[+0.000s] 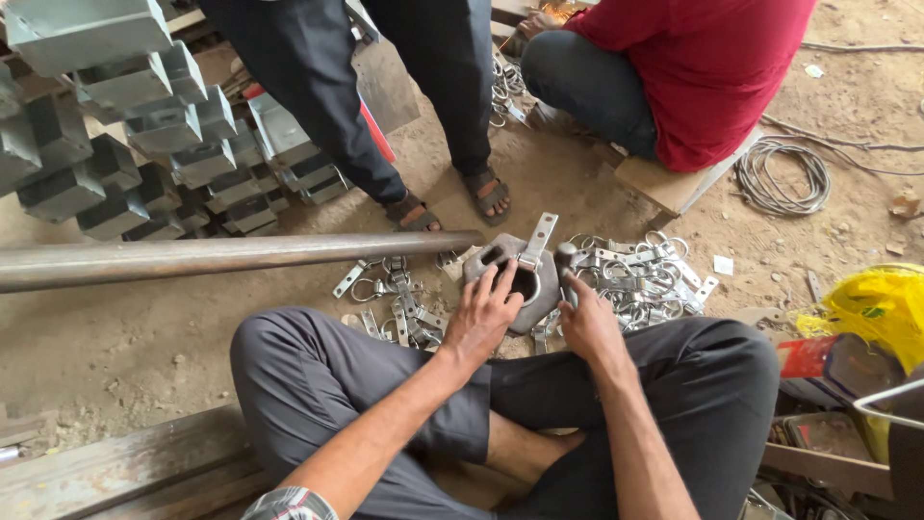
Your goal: The person assembles a metal clamp by inserting a metal loop into a base, then hammers a metal pin through the assembly to secure the parts together.
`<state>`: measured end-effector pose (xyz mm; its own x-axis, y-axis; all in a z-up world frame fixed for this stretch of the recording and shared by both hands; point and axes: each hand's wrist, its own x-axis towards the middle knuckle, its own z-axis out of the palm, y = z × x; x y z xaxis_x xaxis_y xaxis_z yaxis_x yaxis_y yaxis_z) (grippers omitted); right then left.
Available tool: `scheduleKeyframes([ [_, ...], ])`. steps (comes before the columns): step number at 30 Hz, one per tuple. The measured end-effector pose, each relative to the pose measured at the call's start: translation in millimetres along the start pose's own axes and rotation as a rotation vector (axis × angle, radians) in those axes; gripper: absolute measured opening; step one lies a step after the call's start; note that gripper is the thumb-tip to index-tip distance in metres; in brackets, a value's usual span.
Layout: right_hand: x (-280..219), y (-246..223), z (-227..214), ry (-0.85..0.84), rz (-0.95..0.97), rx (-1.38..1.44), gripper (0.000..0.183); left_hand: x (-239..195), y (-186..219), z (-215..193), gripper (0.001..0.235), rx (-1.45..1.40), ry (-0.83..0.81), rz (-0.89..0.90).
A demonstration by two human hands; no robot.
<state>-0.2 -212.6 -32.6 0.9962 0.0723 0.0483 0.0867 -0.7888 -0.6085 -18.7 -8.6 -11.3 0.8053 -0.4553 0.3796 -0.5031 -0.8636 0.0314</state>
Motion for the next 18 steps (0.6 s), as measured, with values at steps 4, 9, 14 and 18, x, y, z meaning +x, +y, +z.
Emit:
scheduleKeyframes([
  [4,5.0,-15.7,-9.3,-0.157,0.369,0.126,0.065,4.2,-5.5,10.0,0.013,-0.274,0.052,-0.145],
  [9,3.5,-43.3,-35.1,-0.118,0.455,0.25,0.06,7.1,-16.7,3.6,0.023,-0.495,-0.008,-0.3],
  [14,3.5,-18.9,-20.7,0.004,0.368,0.254,0.056,10.1,-16.2,1.6,0.015,-0.868,-0.192,-0.743],
  [18,10.5,-0.1,-7.6,0.001,0.468,0.361,0.06,-4.4,-14.7,18.3,0.011,-1.036,0.122,-0.82],
])
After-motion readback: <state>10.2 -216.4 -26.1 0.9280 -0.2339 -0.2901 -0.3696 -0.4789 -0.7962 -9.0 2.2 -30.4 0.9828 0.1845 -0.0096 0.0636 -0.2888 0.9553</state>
